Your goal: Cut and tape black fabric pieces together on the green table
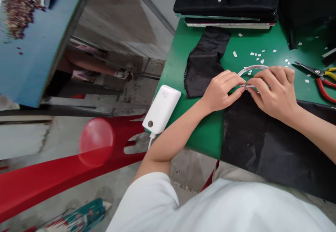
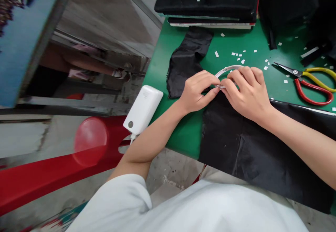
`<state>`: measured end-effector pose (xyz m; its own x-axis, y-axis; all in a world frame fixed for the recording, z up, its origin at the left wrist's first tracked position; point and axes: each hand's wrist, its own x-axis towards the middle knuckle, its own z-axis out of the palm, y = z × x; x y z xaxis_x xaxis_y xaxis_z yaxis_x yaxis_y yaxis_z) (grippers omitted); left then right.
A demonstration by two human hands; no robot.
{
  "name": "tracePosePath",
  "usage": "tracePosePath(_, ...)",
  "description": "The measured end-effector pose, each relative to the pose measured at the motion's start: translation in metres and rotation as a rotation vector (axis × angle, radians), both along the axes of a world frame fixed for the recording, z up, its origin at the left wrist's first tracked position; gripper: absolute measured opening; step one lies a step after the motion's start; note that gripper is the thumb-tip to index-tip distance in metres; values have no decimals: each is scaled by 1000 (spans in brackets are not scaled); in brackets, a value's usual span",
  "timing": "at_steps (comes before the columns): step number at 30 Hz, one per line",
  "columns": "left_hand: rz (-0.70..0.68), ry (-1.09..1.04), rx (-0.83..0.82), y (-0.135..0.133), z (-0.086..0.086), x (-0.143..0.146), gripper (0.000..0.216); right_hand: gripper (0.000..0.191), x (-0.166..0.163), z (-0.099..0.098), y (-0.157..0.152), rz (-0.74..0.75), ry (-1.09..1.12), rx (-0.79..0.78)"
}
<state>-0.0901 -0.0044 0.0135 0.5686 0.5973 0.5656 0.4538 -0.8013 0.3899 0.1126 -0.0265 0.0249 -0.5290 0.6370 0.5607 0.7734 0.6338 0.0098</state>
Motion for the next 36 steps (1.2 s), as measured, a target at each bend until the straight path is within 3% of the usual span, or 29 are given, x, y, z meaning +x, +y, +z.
tracePosePath(15, 3, 42, -13, 1, -2, 1, 25, 25, 0, 0, -1, -45, -23, -77)
tracePosePath(23, -4, -56, -33, 0, -2, -1, 22, 26, 2, 3, 0, -93, 18, -129)
tracePosePath(32, -149, -122, 4, 7, -4, -3, 18, 31, 7, 6, 3, -133, 20, -205)
tracePosePath(36, -141, -138, -33, 7, -6, -3, 14, 32, 3, 15, 3, -133, 0, -218)
